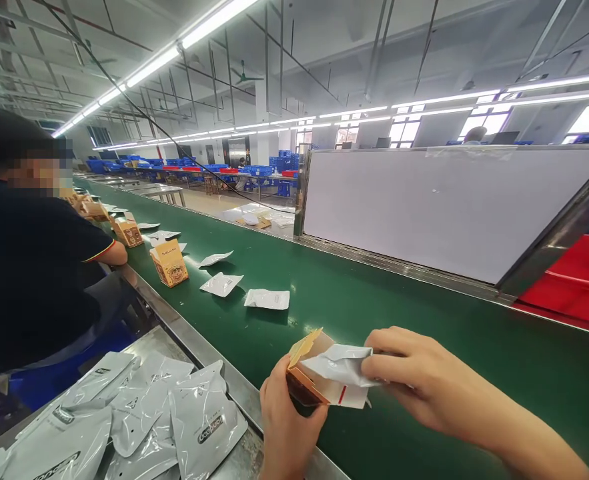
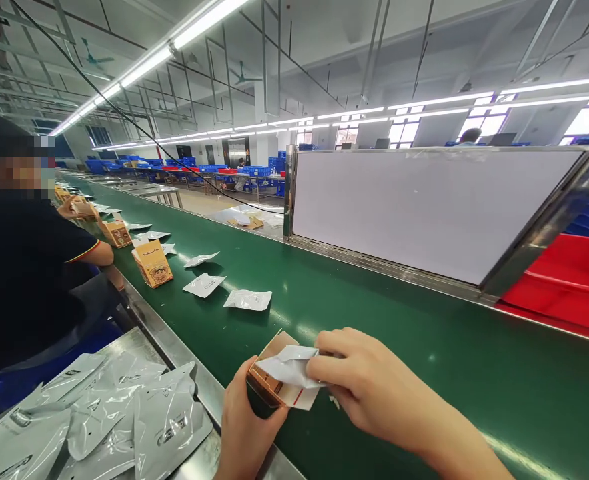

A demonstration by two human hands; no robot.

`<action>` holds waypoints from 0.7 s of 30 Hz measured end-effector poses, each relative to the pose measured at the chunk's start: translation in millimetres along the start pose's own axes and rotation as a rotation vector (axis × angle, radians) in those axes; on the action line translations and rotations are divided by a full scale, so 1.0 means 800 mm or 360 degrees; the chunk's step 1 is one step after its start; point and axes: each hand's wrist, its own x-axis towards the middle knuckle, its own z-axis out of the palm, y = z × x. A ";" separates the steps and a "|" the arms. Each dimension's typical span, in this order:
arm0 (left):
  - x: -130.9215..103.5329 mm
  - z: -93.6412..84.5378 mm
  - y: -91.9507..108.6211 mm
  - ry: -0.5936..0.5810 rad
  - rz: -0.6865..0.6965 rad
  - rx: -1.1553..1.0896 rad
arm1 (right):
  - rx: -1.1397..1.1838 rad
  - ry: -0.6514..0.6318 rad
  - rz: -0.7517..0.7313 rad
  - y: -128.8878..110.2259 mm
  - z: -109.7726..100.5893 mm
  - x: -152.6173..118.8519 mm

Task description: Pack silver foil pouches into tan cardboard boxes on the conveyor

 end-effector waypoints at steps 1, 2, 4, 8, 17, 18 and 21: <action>-0.002 0.002 0.002 0.0004 0.0082 0.0002 | -0.0048 -0.0046 0.0051 -0.001 0.003 0.003; -0.005 0.004 0.003 0.0016 0.0178 -0.0001 | -0.0101 -0.0106 0.0092 -0.004 0.006 0.007; -0.010 0.010 0.006 0.0066 0.0340 -0.0014 | -0.0148 -0.0258 0.0138 -0.016 0.011 0.017; -0.016 0.016 0.011 0.0053 0.0242 -0.0116 | 0.0383 -0.0764 0.0327 -0.040 0.015 0.029; -0.034 0.013 0.012 -0.0225 0.0194 -0.0243 | 0.0627 -0.0923 0.0847 -0.032 0.029 0.026; -0.040 0.015 0.011 -0.0235 0.0237 -0.0250 | 0.0590 -0.0914 0.0870 -0.029 0.028 0.025; -0.060 0.019 0.007 -0.0313 0.0356 -0.0337 | 0.0432 -0.0904 0.0861 -0.021 0.019 0.016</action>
